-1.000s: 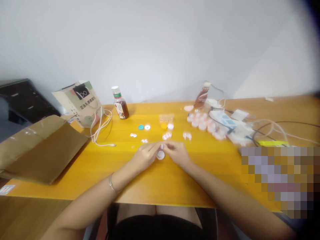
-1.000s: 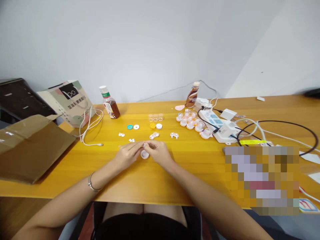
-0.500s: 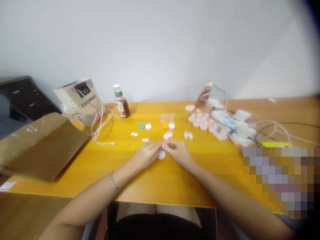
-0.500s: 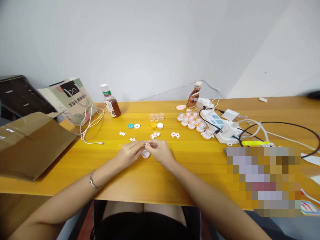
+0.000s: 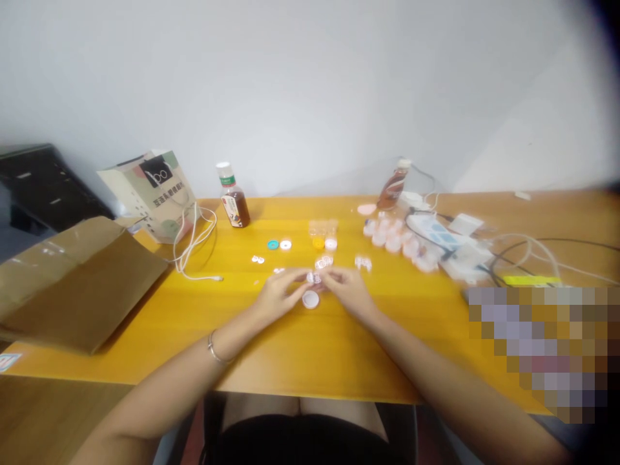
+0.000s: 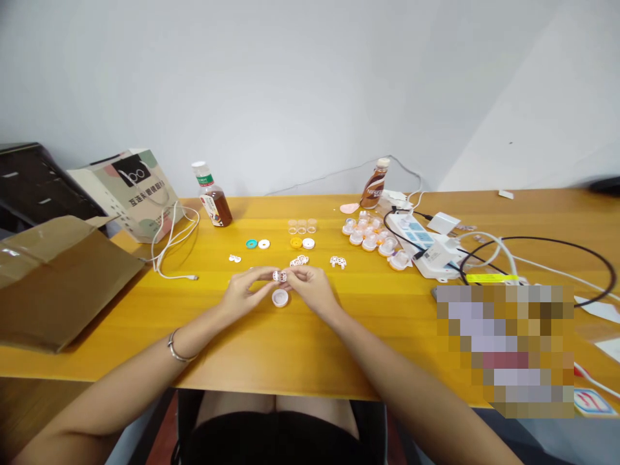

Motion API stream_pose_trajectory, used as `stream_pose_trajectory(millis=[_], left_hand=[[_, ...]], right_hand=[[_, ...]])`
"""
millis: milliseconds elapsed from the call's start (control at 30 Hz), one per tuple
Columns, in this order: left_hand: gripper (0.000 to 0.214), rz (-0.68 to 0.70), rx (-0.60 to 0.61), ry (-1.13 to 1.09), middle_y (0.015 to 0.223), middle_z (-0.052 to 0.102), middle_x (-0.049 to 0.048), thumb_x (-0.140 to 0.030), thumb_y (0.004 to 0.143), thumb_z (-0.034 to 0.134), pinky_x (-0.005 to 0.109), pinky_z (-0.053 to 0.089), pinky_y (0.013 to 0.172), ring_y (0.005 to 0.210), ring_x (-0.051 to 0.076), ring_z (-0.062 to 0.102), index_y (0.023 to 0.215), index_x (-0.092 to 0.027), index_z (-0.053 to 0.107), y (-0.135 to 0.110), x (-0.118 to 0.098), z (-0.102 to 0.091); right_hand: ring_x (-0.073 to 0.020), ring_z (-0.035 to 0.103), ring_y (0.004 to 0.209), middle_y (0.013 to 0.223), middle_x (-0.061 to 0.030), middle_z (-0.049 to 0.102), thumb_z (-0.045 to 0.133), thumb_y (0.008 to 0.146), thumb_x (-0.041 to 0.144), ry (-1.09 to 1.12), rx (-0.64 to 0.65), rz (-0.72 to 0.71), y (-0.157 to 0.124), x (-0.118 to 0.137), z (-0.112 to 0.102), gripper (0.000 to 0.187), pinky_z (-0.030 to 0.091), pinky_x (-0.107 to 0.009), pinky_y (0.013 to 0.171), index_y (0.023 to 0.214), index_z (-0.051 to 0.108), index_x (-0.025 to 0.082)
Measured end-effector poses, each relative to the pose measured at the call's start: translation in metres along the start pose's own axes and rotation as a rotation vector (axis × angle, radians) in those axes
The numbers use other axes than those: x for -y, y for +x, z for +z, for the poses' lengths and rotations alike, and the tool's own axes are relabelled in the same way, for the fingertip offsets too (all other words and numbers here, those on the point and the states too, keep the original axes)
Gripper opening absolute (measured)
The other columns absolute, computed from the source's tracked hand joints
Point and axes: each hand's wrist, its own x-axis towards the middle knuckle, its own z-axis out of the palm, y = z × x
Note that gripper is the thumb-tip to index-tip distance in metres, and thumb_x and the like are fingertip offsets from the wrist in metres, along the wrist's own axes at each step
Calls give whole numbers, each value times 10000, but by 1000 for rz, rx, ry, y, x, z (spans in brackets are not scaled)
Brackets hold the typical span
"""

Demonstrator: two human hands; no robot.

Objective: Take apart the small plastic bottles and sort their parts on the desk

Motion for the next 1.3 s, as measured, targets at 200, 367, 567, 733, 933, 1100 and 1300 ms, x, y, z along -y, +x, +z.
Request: stream_pose_trajectory(millis=[200, 367, 567, 733, 933, 1100, 1300], left_hand=[[241, -98, -11, -112, 961, 672, 75, -244, 813, 558, 306, 541, 789, 825, 158, 656, 1036, -159, 592, 0, 2, 0], [278, 101, -49, 55, 975, 672, 66, -200, 812, 555, 269, 535, 788, 854, 148, 648, 1088, -172, 565, -1, -1, -2], [293, 180, -106, 186, 952, 678, 64, -187, 814, 545, 225, 540, 739, 806, 134, 654, 1106, -166, 548, -1, -1, -5], [268, 100, -144, 163, 944, 669, 59, -173, 807, 548, 235, 535, 781, 802, 128, 647, 1074, -153, 560, 1, 3, -13], [255, 61, -77, 129, 965, 659, 74, -203, 830, 516, 257, 534, 784, 817, 136, 645, 1079, -155, 548, 1, 6, -9], [267, 35, -51, 105, 979, 653, 80, -208, 833, 512, 262, 529, 778, 807, 134, 641, 1092, -153, 540, 1, 6, -7], [279, 36, -38, 98, 981, 655, 84, -208, 834, 506, 283, 524, 783, 819, 143, 637, 1106, -159, 536, 1, 4, -8]], right_hand=[[-135, 646, 613, 659, 12, 677, 659, 663, 342, 122, 5, -18, 1, -5, 1, 221, 515, -267, 654, 797, 576, 187], [-101, 597, 524, 579, 28, 640, 654, 671, 324, 201, 38, 28, 3, -9, 3, 189, 481, -226, 576, 699, 536, 179], [-118, 586, 563, 587, 20, 612, 606, 699, 325, 19, -40, -90, 3, -10, 0, 169, 469, -249, 592, 680, 515, 185], [-142, 608, 647, 675, -9, 626, 565, 734, 349, -203, -347, -250, 19, -9, -26, 169, 468, -264, 619, 741, 518, 187], [-146, 557, 617, 682, -34, 628, 547, 726, 363, -437, -379, -241, 43, -27, -42, 201, 442, -279, 612, 710, 586, 167], [-138, 509, 586, 660, -31, 604, 550, 711, 319, -661, -314, -292, 43, -37, -34, 176, 415, -271, 585, 668, 633, 170], [-127, 516, 534, 593, -3, 612, 564, 693, 265, -677, -223, -155, 36, -35, -39, 110, 399, -243, 523, 681, 629, 177]])
